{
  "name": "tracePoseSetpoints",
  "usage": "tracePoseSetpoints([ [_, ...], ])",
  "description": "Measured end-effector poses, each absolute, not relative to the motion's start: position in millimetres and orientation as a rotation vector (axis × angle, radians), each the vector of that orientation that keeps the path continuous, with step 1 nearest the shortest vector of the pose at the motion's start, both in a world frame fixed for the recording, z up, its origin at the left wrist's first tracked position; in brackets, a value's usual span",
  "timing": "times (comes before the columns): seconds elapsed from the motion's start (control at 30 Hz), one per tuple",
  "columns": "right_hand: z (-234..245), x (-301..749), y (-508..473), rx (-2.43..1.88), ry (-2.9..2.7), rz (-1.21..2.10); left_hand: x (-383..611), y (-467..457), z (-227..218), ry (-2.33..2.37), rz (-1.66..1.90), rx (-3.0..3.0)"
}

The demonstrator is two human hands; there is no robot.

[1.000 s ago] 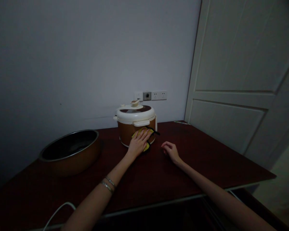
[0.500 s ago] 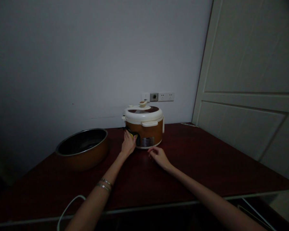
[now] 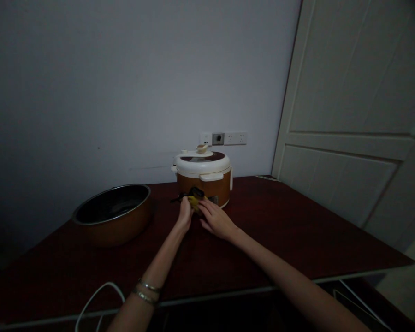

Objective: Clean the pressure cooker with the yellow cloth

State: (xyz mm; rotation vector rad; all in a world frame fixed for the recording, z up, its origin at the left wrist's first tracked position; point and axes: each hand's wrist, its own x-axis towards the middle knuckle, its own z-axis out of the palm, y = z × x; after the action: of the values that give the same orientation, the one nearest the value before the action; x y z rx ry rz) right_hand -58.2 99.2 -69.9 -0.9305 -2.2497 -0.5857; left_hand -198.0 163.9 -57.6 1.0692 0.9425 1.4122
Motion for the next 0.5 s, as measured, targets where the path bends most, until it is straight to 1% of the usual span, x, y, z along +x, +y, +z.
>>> tracePoseSetpoints([
  [0.1, -73.3, -48.7, 107.1, -1.049, -2.240, -0.699, -189.9, 144.9, -48.9, 0.880, 1.355, 0.948],
  [0.27, -75.4, -34.5, 115.4, -1.240, -2.118, -0.891, -172.3, 120.2, -36.1, 0.742, 1.114, 0.837],
  [0.4, -70.5, -11.8, 122.8, -1.163, -2.126, -0.966, -180.0, 125.0, -28.6, 0.948, 1.022, 1.156],
  [0.5, -70.1, 13.3, 129.3, -1.214, -2.097, -0.859, -199.8, 140.4, -23.2, 1.164, 1.084, 1.318],
])
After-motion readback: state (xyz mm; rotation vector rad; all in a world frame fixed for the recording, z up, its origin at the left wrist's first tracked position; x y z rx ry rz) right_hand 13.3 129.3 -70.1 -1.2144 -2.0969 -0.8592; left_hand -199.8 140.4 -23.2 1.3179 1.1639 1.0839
